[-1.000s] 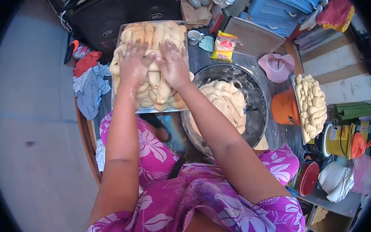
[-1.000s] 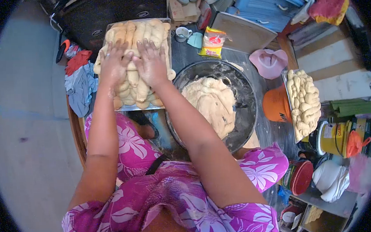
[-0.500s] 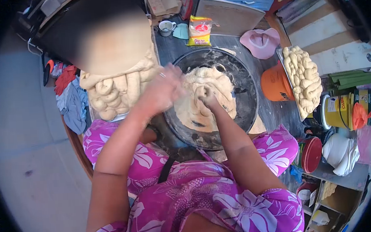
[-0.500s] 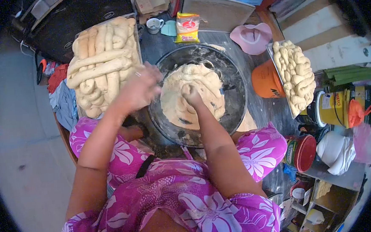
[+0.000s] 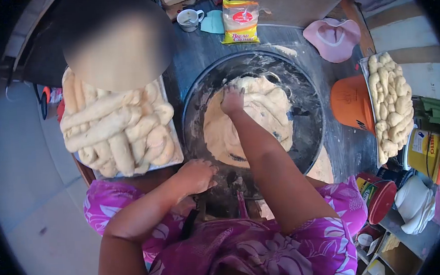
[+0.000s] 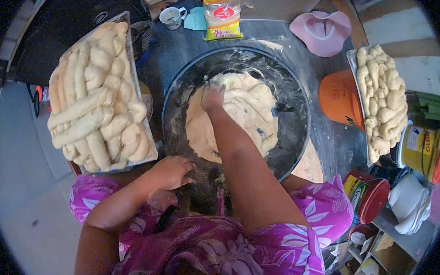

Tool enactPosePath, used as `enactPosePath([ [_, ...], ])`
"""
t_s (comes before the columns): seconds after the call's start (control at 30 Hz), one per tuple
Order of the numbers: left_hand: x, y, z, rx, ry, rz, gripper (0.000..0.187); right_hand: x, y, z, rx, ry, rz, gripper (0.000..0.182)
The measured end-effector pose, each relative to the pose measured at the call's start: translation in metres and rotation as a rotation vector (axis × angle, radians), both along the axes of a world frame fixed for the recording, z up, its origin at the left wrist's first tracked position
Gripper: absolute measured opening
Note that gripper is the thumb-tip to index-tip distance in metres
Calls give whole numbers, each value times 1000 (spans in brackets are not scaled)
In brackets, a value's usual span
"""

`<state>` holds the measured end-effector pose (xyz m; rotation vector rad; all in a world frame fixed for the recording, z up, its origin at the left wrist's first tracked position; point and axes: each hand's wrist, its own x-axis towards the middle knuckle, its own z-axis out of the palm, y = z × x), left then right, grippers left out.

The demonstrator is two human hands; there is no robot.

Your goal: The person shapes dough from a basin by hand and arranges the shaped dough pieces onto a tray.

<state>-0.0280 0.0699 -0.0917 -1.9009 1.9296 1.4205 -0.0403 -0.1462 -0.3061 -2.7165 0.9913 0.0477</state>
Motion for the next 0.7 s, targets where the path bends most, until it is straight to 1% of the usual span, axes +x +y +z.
enactPosePath([
  [0.07, 5, -4, -6, 8, -3, 7, 44, 0, 5, -14, -75, 70, -32, 53],
  [0.1, 6, -5, -12, 4, 30, 53, 45, -2, 5, -23, -112, 3, -28, 59],
  [0.13, 6, -6, -16, -1, 62, 103, 45, -6, 1, -18, -101, 7, -27, 59],
  [0.17, 7, -9, -17, 7, 64, 102, 45, -10, -8, -11, 189, -50, -47, 61],
  [0.2, 8, -16, -18, 38, 133, 160, 44, -16, -19, -4, 474, -110, -70, 63],
  [0.23, 10, -23, -19, 65, 200, 217, 44, -20, -32, -17, 628, -433, -148, 56],
  [0.27, 10, -31, -22, 59, 196, 216, 44, -32, -41, -30, 836, -788, -440, 46],
  [0.3, 8, -39, -28, 60, 211, 261, 47, -44, -48, -11, 1030, -1140, -743, 37],
  [0.33, 4, -47, -30, 60, 230, 307, 49, -60, -71, 8, 1245, -1290, -723, 31],
  [0.37, 0, -61, -24, 61, 367, 510, 54, -70, -76, 71, 1285, -1188, -829, 32],
  [0.4, -4, -77, -19, 59, 504, 709, 59, -82, -83, 88, 1270, -1175, -758, 30],
  [0.47, -15, -106, -65, -232, 832, 870, 57, -89, -83, 151, 1208, -1176, -612, 25],
  [0.53, -22, -142, -59, -380, 579, 875, 63, -96, -82, 200, 1047, -1137, -413, 24],
  [0.6, -27, -175, -26, -508, 655, 867, 72, -105, -78, 267, 1197, -1156, -386, 23],
  [0.63, -32, -187, -13, -513, 665, 866, 72, -107, -77, 291, 1175, -1221, -343, 23],
  [0.67, -36, -200, -1, -632, 634, 760, 73, -108, -76, 313, 1154, -1288, -292, 22],
  [0.7, -39, -208, 14, -746, 596, 653, 75, -110, -72, 334, 1197, -1322, -241, 22],
])
